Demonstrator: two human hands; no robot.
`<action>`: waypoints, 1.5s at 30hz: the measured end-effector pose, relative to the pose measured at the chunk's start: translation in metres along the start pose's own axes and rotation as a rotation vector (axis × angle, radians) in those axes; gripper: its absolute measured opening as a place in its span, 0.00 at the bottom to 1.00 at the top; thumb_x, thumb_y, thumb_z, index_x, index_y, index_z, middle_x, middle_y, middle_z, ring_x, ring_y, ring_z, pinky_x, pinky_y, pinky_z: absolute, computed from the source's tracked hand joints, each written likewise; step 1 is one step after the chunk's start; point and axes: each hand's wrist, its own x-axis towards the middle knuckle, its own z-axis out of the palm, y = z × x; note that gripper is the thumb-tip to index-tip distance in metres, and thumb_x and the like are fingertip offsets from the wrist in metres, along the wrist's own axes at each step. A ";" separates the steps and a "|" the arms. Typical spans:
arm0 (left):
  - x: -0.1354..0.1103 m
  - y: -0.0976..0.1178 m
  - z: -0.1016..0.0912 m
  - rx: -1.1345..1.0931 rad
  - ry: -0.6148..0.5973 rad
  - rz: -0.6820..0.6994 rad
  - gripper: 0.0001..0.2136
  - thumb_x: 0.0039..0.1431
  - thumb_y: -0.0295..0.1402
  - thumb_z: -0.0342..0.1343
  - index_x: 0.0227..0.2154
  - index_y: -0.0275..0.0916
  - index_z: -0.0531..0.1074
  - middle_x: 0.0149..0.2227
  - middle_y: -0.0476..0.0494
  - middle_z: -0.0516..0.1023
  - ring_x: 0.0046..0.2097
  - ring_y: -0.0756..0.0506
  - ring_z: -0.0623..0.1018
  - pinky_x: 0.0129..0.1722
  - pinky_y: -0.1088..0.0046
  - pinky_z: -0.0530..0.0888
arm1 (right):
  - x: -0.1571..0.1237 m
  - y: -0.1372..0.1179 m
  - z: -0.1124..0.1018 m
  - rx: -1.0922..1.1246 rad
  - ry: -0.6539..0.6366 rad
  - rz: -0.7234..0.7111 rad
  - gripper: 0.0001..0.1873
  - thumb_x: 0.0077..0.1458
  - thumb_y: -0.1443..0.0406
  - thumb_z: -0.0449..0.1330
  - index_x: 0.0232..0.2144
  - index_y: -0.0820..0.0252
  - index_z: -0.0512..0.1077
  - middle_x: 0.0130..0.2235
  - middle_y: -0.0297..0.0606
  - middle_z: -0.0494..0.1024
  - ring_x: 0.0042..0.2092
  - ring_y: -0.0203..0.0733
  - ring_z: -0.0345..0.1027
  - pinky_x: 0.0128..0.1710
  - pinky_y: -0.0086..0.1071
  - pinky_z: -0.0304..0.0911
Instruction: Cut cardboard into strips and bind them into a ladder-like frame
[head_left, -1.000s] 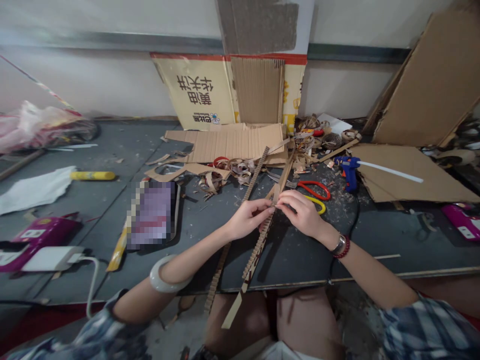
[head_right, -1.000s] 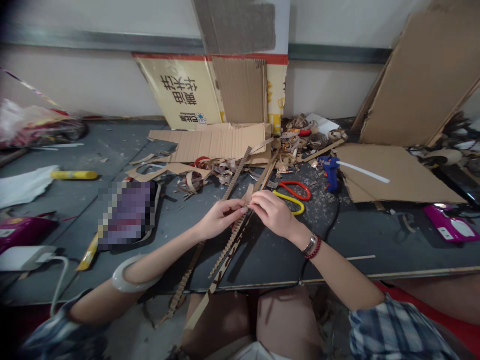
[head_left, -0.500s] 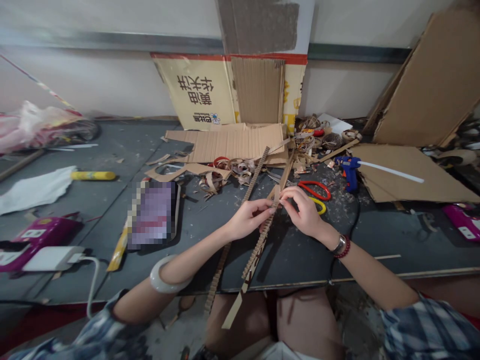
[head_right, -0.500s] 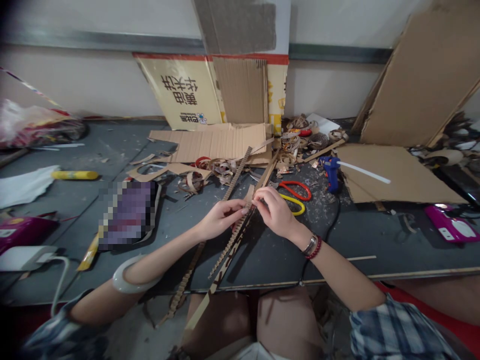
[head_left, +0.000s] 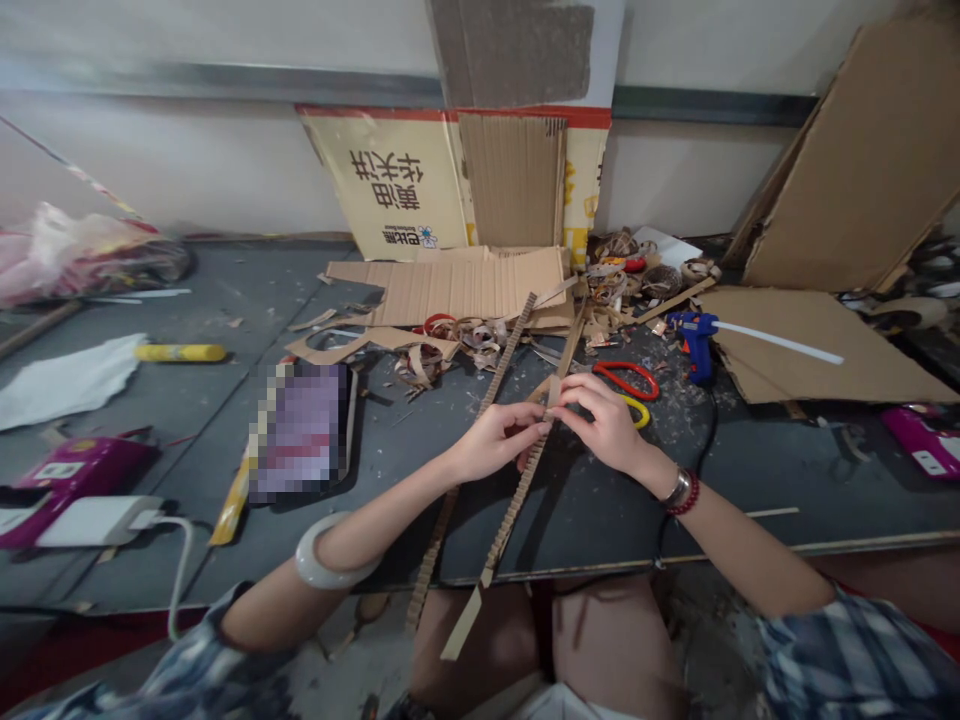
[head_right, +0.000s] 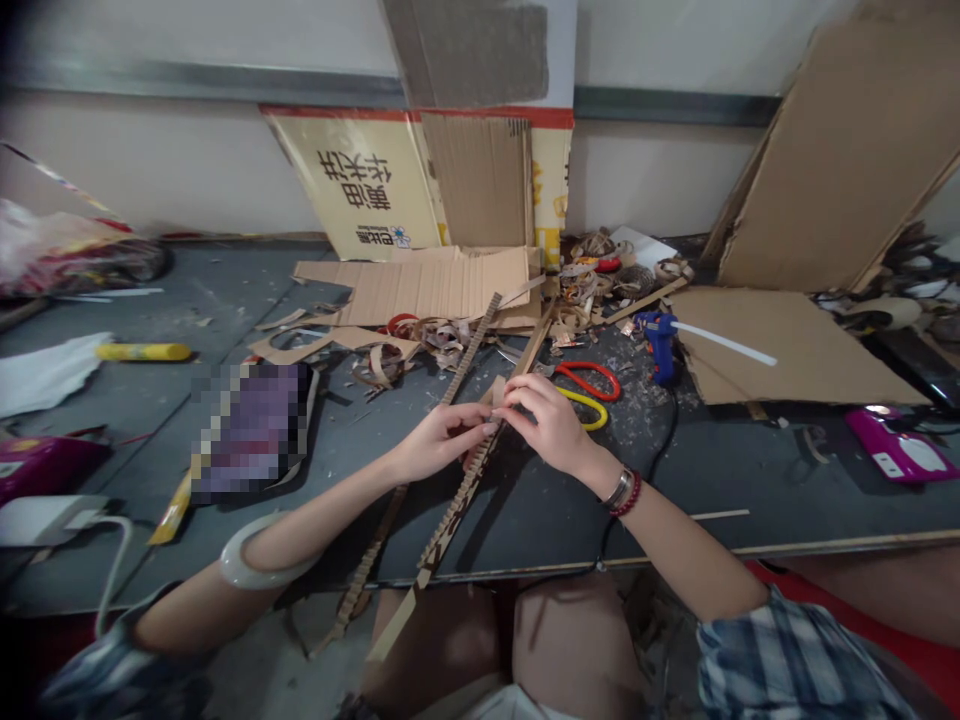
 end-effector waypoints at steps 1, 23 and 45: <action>0.000 0.000 0.000 -0.014 -0.012 -0.015 0.13 0.58 0.39 0.49 0.39 0.33 0.68 0.15 0.56 0.65 0.17 0.53 0.68 0.18 0.80 0.67 | -0.001 0.000 0.000 -0.003 -0.012 -0.004 0.05 0.57 0.65 0.53 0.30 0.58 0.66 0.37 0.39 0.70 0.42 0.40 0.66 0.41 0.35 0.64; 0.001 -0.001 0.001 -0.093 -0.054 -0.029 0.16 0.58 0.38 0.50 0.45 0.32 0.65 0.14 0.57 0.65 0.16 0.53 0.68 0.19 0.80 0.69 | 0.000 0.000 -0.001 0.006 0.071 0.021 0.03 0.56 0.67 0.54 0.29 0.58 0.66 0.34 0.37 0.70 0.39 0.37 0.66 0.39 0.32 0.64; -0.002 0.001 -0.005 0.851 -0.073 0.214 0.08 0.57 0.32 0.46 0.34 0.38 0.69 0.30 0.46 0.72 0.32 0.48 0.73 0.30 0.77 0.67 | -0.002 -0.001 -0.007 -0.168 0.426 0.005 0.03 0.54 0.70 0.56 0.29 0.57 0.65 0.34 0.39 0.71 0.39 0.40 0.67 0.40 0.36 0.66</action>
